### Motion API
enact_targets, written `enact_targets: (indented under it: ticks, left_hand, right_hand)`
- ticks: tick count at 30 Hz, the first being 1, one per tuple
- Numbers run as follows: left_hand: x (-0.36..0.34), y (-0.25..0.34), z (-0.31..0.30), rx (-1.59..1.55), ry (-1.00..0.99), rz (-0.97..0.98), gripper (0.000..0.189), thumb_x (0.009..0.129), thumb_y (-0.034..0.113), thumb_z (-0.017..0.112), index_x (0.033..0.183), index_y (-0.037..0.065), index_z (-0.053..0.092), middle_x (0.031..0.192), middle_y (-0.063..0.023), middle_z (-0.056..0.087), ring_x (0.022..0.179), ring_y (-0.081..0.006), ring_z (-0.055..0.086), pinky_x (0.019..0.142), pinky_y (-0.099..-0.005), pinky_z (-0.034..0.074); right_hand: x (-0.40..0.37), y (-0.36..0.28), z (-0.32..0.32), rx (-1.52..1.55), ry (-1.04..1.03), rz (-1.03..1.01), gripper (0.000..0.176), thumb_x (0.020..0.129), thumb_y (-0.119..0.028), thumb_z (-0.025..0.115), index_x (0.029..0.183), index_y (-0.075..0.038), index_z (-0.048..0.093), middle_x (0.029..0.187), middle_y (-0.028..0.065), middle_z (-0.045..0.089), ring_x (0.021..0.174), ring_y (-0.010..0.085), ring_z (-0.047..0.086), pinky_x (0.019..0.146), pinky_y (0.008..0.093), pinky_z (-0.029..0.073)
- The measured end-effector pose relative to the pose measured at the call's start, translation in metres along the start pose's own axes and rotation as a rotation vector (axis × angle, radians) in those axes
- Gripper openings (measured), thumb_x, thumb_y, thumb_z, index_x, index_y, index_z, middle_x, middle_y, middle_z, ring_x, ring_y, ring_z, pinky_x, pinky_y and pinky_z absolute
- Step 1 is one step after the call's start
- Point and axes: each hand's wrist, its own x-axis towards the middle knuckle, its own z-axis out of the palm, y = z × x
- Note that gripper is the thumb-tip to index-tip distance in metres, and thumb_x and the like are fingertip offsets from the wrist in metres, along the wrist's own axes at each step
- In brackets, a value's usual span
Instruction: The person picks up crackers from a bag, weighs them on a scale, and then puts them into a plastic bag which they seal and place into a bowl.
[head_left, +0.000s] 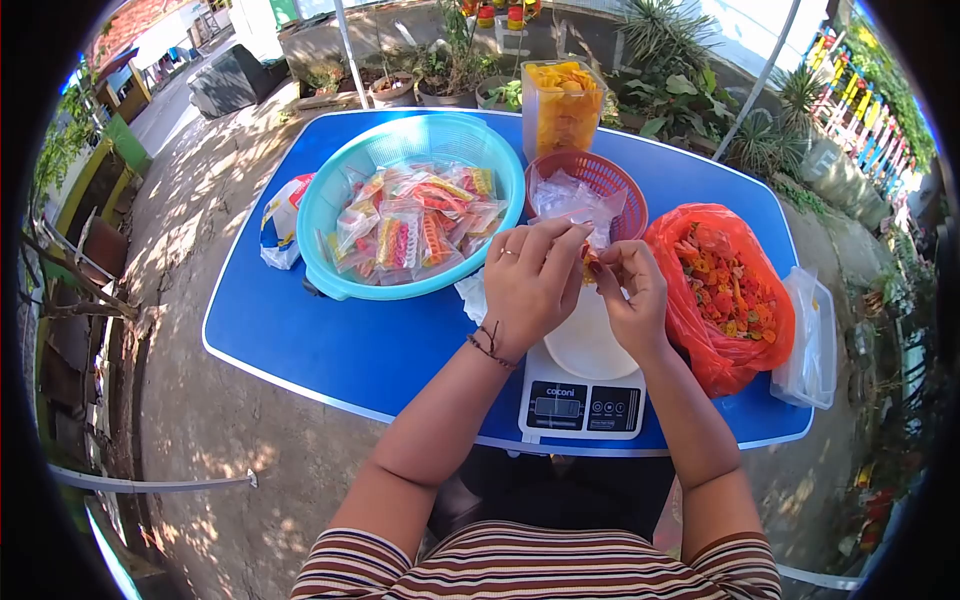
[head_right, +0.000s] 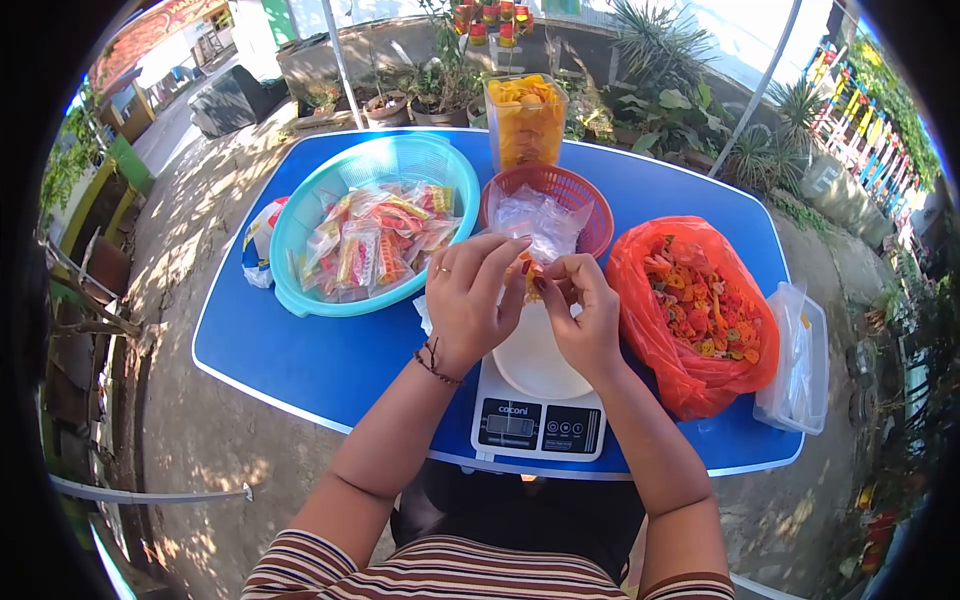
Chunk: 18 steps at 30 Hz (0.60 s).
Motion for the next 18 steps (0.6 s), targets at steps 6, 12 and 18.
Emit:
enact_targets:
  ticks: [6, 12, 18]
  left_hand:
    - [0.005, -0.008, -0.002, 0.232, 0.033, -0.095, 0.041, 0.082, 0.007, 0.067, 0.123, 0.014, 0.065, 0.119, -0.0017, 0.063, 0.111, -0.0224, 0.058, 0.102, -0.0437, 0.039]
    - [-0.003, -0.014, 0.006, 0.43, -0.099, -0.314, 0.063, 0.091, 0.021, 0.059, 0.151, 0.008, 0.042, 0.158, -0.0168, 0.036, 0.148, -0.0366, 0.032, 0.119, -0.0574, 0.014]
    - [-0.002, -0.012, 0.007, 0.328, -0.065, -0.267, 0.061, 0.089, 0.022, 0.062, 0.147, 0.008, 0.048, 0.157, -0.0163, 0.039, 0.146, -0.0369, 0.035, 0.12, -0.0588, 0.014]
  right_hand:
    - [0.049, -0.001, 0.039, 0.157, 0.044, -0.023, 0.011, 0.098, 0.004, 0.06, 0.106, -0.001, 0.055, 0.094, 0.0014, 0.062, 0.084, 0.0044, 0.062, 0.072, 0.0201, 0.05]
    - [0.092, -0.014, 0.072, 0.165, -0.25, 0.093, 0.039, 0.094, 0.011, 0.052, 0.132, 0.0, 0.054, 0.113, 0.0116, 0.066, 0.09, 0.0132, 0.066, 0.076, 0.0263, 0.054]
    - [0.072, -0.021, 0.057, -0.098, -0.124, -0.184, 0.036, 0.086, 0.01, 0.06, 0.121, -0.001, 0.062, 0.116, 0.0142, 0.066, 0.1, 0.0255, 0.068, 0.082, 0.0322, 0.055]
